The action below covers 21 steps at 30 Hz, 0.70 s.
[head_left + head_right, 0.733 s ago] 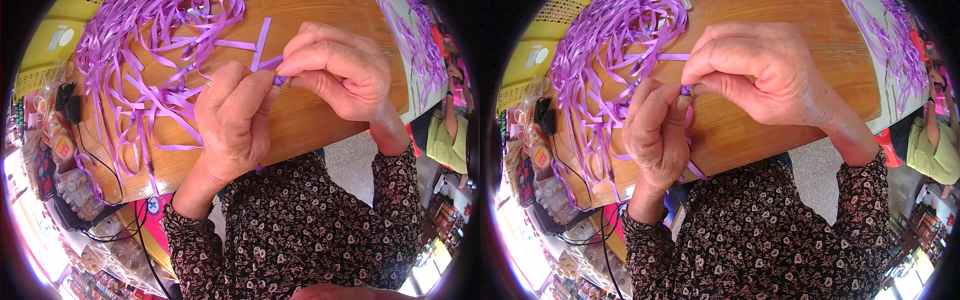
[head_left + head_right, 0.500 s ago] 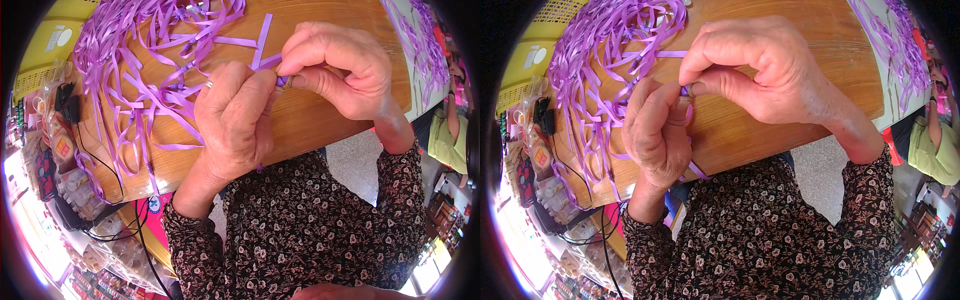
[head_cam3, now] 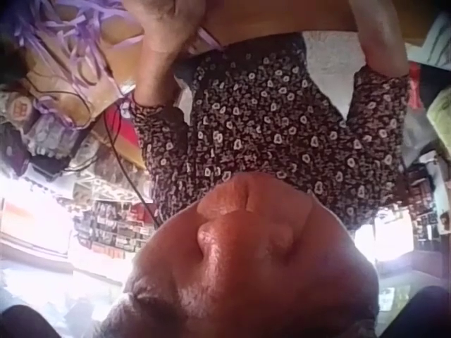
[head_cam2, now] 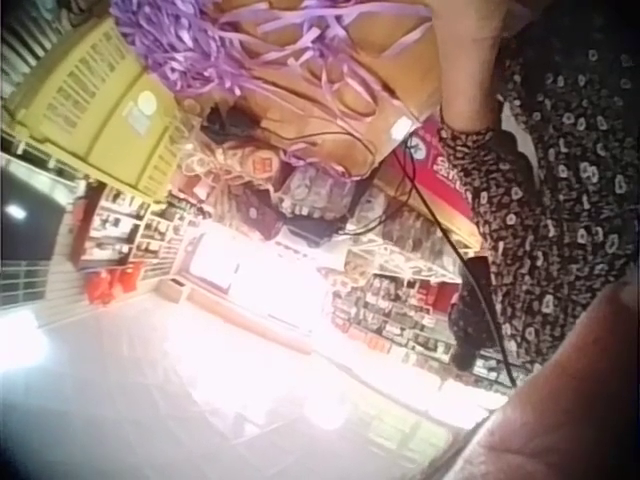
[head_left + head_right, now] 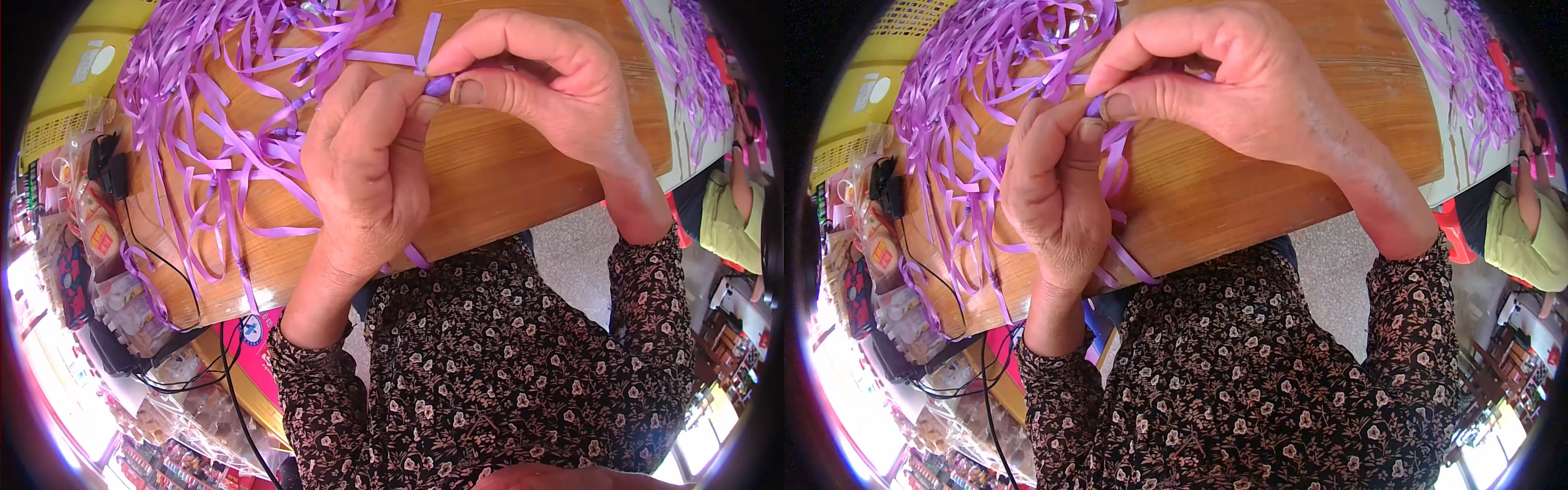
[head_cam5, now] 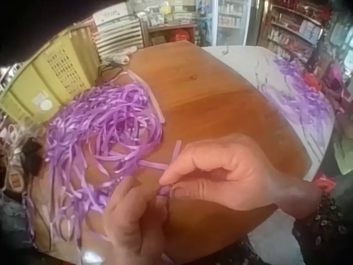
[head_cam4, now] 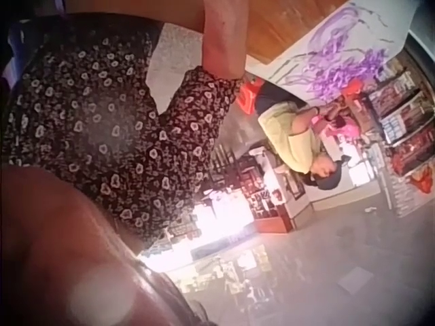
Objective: Tying small knots at one end of several thin purple ribbons.
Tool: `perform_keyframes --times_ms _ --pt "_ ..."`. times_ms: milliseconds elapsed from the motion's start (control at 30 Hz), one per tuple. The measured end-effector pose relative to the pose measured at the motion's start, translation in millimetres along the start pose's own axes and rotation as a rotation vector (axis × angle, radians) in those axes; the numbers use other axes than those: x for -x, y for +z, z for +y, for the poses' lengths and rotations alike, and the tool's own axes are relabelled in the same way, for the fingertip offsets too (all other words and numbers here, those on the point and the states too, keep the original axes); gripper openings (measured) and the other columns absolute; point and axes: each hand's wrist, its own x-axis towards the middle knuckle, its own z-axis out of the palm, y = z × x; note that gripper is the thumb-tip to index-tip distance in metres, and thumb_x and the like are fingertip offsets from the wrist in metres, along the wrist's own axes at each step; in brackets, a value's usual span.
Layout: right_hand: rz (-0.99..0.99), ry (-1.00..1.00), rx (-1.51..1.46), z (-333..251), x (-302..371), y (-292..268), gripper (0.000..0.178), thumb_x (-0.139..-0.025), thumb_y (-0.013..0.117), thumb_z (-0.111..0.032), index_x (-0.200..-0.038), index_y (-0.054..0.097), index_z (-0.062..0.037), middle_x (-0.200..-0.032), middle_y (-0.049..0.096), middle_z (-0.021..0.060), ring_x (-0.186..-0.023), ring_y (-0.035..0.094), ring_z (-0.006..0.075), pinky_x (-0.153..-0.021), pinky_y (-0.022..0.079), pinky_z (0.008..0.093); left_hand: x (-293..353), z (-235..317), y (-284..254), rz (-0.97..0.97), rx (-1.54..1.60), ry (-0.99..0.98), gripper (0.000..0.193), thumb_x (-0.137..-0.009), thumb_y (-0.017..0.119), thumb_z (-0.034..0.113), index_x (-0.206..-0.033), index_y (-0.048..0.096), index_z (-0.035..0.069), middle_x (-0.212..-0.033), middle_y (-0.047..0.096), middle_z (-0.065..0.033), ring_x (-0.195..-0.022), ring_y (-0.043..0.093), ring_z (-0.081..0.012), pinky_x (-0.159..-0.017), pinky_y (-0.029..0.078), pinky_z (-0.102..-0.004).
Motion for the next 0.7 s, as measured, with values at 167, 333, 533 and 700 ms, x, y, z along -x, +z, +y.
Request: perform_keyframes --times_ms 167,333,533,700 --pt "0.111 0.122 -0.118 -53 28 -3 0.025 -0.077 0.068 0.000 -0.102 0.064 -0.0010 -0.097 0.066 0.0113 -0.085 0.065 0.0181 -0.071 0.050 0.0255 1 1 -3 -0.033 0.108 -0.111 0.011 -0.077 0.060 -0.007 -0.087 0.058 -0.001 -0.069 0.050 -0.0083 -0.057 0.046 -0.0191 -0.050 0.037 -0.0276" --pt "0.173 -0.106 -0.014 -26 33 11 0.026 -0.075 0.065 0.007 -0.101 0.063 0.0024 -0.086 0.061 0.0098 -0.076 0.062 0.0152 -0.064 0.049 0.0235 1 0 -2 -0.025 0.165 -0.108 0.010 -0.078 0.060 -0.006 -0.087 0.058 0.000 -0.067 0.047 -0.0062 -0.056 0.042 -0.0173 -0.050 0.035 -0.0267" --pt "0.137 -0.326 0.129 -17 31 5 0.028 -0.074 0.066 0.005 -0.101 0.064 0.0015 -0.085 0.062 0.0095 -0.076 0.063 0.0169 -0.063 0.050 0.0242 5 0 -3 -0.032 0.235 -0.218 0.009 -0.079 0.060 -0.005 -0.086 0.059 0.000 -0.064 0.044 -0.0041 -0.056 0.038 -0.0149 -0.049 0.032 -0.0262" --pt "0.175 -0.338 0.201 -19 33 6 0.018 -0.074 0.066 0.003 -0.092 0.064 0.0009 -0.081 0.061 0.0101 -0.070 0.060 0.0184 -0.057 0.046 0.0258 1 5 -3 -0.091 0.201 -0.213 0.009 -0.078 0.061 -0.004 -0.085 0.059 0.000 -0.062 0.042 -0.0047 -0.055 0.039 -0.0164 -0.049 0.032 -0.0272"
